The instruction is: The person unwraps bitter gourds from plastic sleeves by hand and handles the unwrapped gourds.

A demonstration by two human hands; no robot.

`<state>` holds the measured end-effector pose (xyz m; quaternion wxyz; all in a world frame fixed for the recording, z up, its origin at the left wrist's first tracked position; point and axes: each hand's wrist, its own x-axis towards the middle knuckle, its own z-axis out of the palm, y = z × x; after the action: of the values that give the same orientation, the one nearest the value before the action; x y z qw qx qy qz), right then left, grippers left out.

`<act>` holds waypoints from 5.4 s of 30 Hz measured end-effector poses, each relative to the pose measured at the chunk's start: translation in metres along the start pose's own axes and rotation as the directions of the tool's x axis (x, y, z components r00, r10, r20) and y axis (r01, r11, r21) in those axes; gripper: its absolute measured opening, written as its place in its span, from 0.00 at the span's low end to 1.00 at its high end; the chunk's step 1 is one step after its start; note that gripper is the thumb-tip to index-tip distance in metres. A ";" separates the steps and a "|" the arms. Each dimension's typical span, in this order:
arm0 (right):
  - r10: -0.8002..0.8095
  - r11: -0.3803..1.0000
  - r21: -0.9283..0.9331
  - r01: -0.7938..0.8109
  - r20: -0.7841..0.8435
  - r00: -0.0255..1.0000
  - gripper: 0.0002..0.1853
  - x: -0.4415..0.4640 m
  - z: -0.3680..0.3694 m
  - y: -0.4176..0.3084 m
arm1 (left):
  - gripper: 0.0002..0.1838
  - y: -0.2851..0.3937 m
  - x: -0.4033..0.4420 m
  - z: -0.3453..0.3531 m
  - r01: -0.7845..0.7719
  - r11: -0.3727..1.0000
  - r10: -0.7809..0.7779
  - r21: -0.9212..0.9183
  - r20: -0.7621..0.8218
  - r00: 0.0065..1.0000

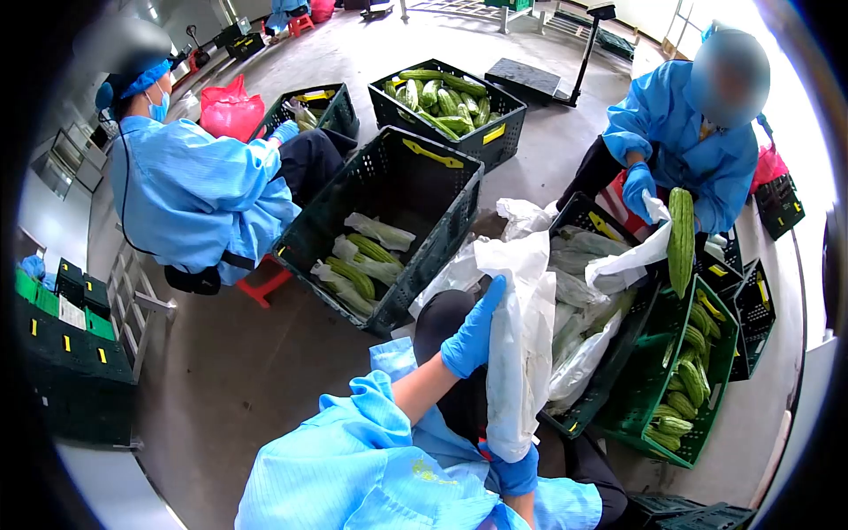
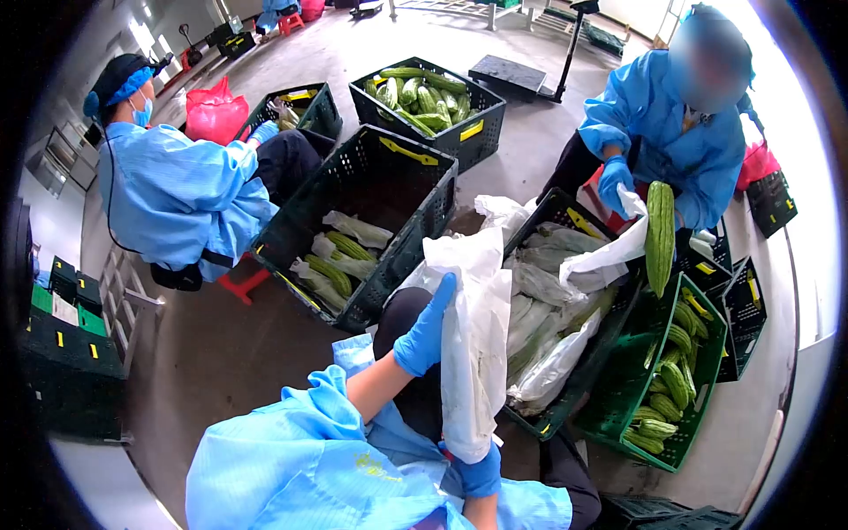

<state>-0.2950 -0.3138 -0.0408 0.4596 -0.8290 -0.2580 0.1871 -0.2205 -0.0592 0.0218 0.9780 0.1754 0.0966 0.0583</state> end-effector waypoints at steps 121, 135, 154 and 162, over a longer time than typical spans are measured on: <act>0.389 0.669 0.662 -0.338 0.076 0.918 0.28 0.007 0.008 0.039 | 0.32 -0.098 -0.054 -0.073 0.189 0.905 -0.100 0.381 -0.242 0.965; 0.171 0.965 0.234 -0.118 -0.221 0.960 0.34 0.004 0.000 0.016 | 0.34 -0.099 -0.053 -0.059 0.189 0.955 -0.134 0.228 -0.235 0.963; 0.089 0.568 0.747 -0.347 0.363 0.928 0.36 0.000 -0.014 0.016 | 0.30 -0.089 -0.049 -0.066 0.212 0.974 -0.190 0.077 -0.225 0.956; 0.103 0.984 0.156 -0.090 -0.079 0.992 0.45 0.000 0.006 0.037 | 0.39 -0.107 -0.046 -0.075 0.220 0.942 -0.081 0.255 -0.462 0.883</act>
<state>-0.2889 -0.3268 -0.0753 0.5226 -0.8104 -0.1822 0.1923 -0.2721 -0.1406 -0.0775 0.8933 0.2954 0.3388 0.0045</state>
